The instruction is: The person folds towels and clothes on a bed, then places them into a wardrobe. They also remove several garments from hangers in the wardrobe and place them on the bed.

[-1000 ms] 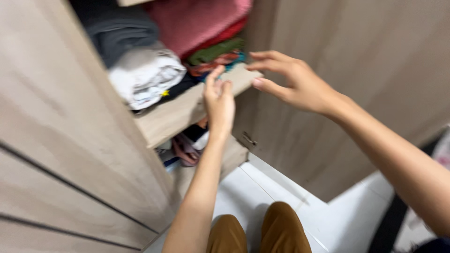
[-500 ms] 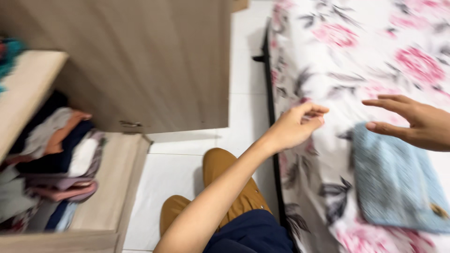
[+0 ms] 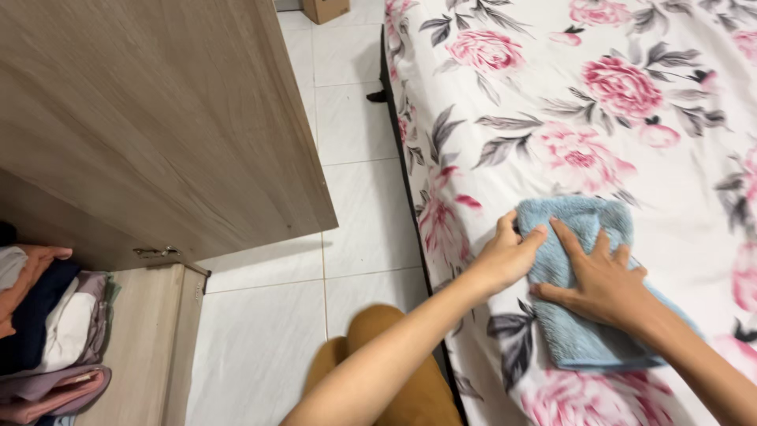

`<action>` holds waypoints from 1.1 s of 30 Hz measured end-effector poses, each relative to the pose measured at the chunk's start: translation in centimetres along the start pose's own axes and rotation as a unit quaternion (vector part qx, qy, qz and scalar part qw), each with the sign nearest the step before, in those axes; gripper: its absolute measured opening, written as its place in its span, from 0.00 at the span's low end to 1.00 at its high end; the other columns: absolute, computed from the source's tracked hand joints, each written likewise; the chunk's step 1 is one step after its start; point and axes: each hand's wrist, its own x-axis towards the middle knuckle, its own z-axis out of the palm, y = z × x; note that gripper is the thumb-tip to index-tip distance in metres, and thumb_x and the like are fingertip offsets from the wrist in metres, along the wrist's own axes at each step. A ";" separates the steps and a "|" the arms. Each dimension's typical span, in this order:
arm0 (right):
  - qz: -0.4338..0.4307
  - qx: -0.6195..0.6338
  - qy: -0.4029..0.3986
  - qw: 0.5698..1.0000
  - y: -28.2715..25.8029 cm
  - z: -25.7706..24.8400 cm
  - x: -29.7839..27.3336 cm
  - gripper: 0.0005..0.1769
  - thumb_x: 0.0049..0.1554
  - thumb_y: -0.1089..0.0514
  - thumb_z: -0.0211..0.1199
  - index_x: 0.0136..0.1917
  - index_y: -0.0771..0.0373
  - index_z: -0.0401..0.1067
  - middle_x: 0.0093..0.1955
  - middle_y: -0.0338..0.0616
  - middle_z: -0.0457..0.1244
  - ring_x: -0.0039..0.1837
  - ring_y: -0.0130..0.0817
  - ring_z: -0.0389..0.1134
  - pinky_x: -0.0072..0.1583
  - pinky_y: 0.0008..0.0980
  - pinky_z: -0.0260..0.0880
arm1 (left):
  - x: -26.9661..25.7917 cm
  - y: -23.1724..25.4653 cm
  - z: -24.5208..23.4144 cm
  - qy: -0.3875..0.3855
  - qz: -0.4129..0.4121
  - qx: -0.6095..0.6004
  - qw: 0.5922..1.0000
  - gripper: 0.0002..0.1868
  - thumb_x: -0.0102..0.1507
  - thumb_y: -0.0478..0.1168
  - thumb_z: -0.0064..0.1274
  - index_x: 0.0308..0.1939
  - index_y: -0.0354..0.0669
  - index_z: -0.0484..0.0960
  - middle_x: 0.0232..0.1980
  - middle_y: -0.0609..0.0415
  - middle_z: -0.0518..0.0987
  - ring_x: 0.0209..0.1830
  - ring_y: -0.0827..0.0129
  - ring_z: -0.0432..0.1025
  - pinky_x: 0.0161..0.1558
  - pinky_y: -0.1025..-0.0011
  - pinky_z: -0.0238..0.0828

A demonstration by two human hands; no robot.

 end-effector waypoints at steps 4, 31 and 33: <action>-0.018 0.017 0.075 0.997 2.3 0.7 3.8 0.54 0.51 0.41 0.69 0.85 0.34 0.46 0.70 0.66 0.58 0.68 0.63 0.65 0.66 0.48 0.70 | 3.7 0.3 -0.3 0.001 -0.007 -0.072 0.997 0.45 0.67 0.58 0.45 0.78 0.35 0.48 0.55 0.37 0.79 0.49 0.58 0.77 0.49 0.65 0.74; -0.330 0.576 -0.030 0.747 -18.3 -50.9 -6.2 0.40 0.45 0.67 0.62 0.72 0.57 0.66 0.53 0.44 0.69 0.51 0.30 0.69 0.54 0.30 0.69 | -6.7 42.7 -23.0 0.317 0.132 -0.201 0.918 0.16 0.72 0.39 0.35 0.56 0.38 0.77 0.50 0.53 0.80 0.46 0.72 0.74 0.51 0.70 0.69; -0.389 0.544 -0.040 0.742 -20.8 -54.3 -9.1 0.40 0.44 0.67 0.63 0.71 0.57 0.67 0.53 0.43 0.69 0.53 0.28 0.68 0.56 0.29 0.68 | -11.0 45.8 -25.4 0.356 0.138 -0.193 0.904 0.16 0.70 0.38 0.35 0.55 0.39 0.77 0.52 0.54 0.81 0.47 0.71 0.76 0.51 0.70 0.69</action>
